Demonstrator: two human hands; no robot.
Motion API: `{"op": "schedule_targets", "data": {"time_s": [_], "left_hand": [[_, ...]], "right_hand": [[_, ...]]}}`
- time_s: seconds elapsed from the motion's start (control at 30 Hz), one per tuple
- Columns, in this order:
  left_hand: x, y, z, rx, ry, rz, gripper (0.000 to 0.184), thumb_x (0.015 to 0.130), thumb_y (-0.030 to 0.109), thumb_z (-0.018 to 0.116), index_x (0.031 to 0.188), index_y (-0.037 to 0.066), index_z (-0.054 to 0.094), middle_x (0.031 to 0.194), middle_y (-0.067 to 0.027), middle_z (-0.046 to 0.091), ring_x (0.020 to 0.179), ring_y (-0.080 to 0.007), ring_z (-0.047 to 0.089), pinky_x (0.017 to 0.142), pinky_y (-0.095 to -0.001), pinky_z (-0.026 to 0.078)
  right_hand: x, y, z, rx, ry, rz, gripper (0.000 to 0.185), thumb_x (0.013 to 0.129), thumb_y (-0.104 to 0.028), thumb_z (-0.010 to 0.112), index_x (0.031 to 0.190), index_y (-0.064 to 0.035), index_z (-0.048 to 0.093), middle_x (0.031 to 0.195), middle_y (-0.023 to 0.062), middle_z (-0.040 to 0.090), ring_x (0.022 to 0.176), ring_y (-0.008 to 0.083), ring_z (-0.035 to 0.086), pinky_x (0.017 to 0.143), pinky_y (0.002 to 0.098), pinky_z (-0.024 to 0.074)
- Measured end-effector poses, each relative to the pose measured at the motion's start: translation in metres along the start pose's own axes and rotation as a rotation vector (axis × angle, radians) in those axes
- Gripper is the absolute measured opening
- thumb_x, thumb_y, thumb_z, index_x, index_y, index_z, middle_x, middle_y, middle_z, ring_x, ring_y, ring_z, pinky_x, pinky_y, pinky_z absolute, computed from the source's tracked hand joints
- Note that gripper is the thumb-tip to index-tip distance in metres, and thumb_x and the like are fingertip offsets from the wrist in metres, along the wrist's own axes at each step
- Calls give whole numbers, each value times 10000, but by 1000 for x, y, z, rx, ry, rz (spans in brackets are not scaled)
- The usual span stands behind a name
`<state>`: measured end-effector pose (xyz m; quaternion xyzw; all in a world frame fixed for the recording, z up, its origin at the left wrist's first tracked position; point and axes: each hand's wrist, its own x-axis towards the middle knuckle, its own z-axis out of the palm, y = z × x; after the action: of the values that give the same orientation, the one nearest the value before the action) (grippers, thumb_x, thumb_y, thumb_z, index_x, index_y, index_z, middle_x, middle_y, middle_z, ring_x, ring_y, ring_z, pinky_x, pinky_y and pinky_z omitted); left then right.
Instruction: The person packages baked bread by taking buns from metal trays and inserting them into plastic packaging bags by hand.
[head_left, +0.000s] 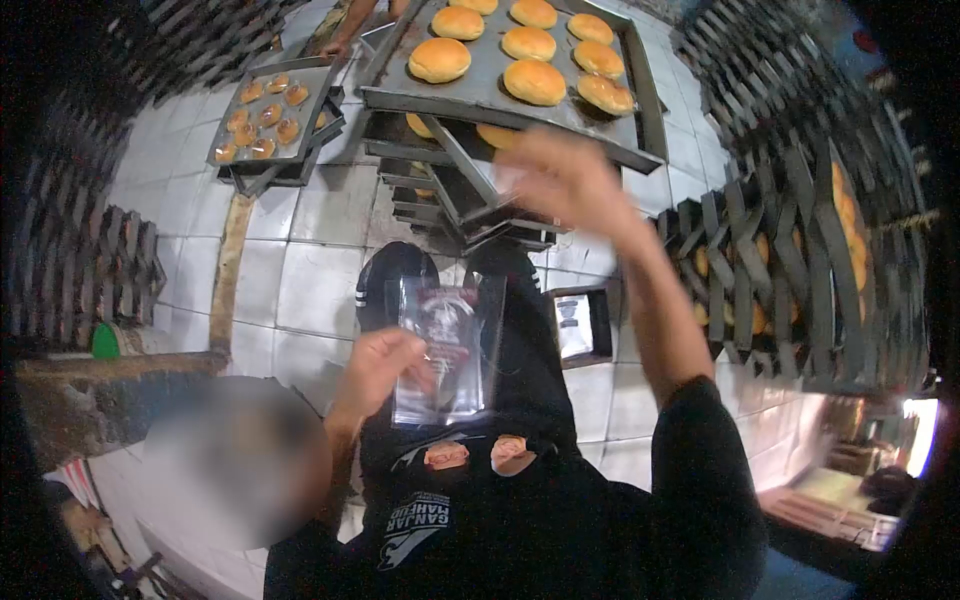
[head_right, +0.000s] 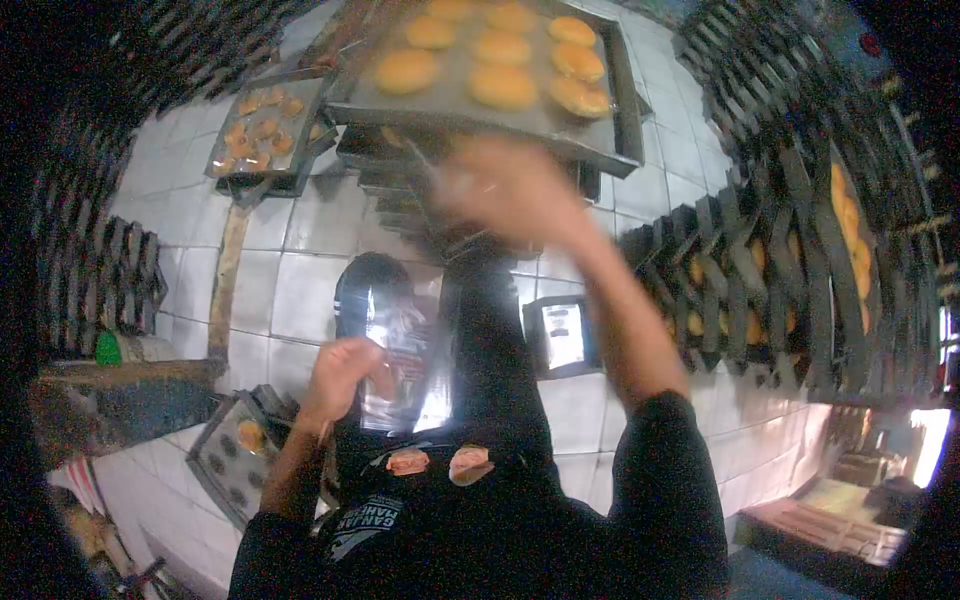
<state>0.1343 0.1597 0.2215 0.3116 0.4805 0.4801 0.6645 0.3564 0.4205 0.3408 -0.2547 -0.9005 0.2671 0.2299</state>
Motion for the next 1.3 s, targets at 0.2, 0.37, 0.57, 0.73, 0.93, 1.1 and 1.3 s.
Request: {"op": "schedule_targets", "data": {"time_s": [0.2, 0.37, 0.57, 0.73, 0.93, 1.1, 1.3], "left_hand": [[18, -6, -16, -321, 444, 49, 244, 1033, 244, 635, 837, 114, 569, 615, 28, 517, 497, -68, 436, 475, -232, 361], [11, -3, -24, -356, 568, 98, 326, 1088, 345, 501, 1080, 50, 640, 724, -18, 611, 562, -82, 490, 517, -239, 382], [51, 16, -40, -638, 399, 217, 310, 1056, 293, 554, 1181, 16, 617, 1069, -139, 717, 1025, -262, 710, 864, -391, 571], [103, 7, -68, -857, 376, 192, 245, 1028, 210, 606, 1161, 5, 600, 1150, -161, 692, 1093, -306, 699, 912, -453, 591], [112, 27, -24, -702, 231, 196, 278, 1033, 251, 570, 1182, 17, 570, 1147, -188, 680, 1090, -349, 689, 928, -473, 596], [69, 63, 25, -802, 95, 107, 341, 1000, 330, 572, 1216, 76, 640, 1194, -125, 699, 1092, -274, 679, 992, -433, 527], [60, 38, -4, -844, 246, 115, 377, 1026, 344, 504, 1238, 62, 640, 1215, -102, 699, 1133, -256, 661, 1029, -420, 498]], "right_hand": [[143, 174, -55, -532, -117, 489, 711, 1003, -633, 487, 1166, 28, 692, 990, 245, 732, 948, 356, 714, 867, 451, 520], [130, 130, -49, -487, 56, 361, 836, 816, -648, 748, 1302, 24, 643, 1137, 249, 719, 1079, 320, 698, 895, 440, 532], [85, 51, -37, -46, 99, 399, 590, 839, -356, 823, 1270, -16, 606, 1121, 137, 702, 1032, 208, 665, 906, 343, 512], [8, -76, 14, 674, 220, 355, 712, 789, -178, 878, 1369, -30, 493, 1234, 118, 661, 1133, 211, 649, 1034, 379, 510], [-67, -59, 121, -54, 207, -368, 509, 685, 99, 788, 1120, -34, 560, 1193, 175, 605, 1136, 367, 625, 987, 449, 531], [-62, -58, 108, -124, 372, -441, 525, 628, 141, 751, 1073, -38, 534, 1174, 156, 623, 1206, 383, 616, 1092, 552, 458], [-57, -95, 162, 99, 135, -111, 639, 761, -31, 780, 1352, -36, 535, 1292, 178, 630, 1296, 331, 575, 1166, 572, 345]]}}
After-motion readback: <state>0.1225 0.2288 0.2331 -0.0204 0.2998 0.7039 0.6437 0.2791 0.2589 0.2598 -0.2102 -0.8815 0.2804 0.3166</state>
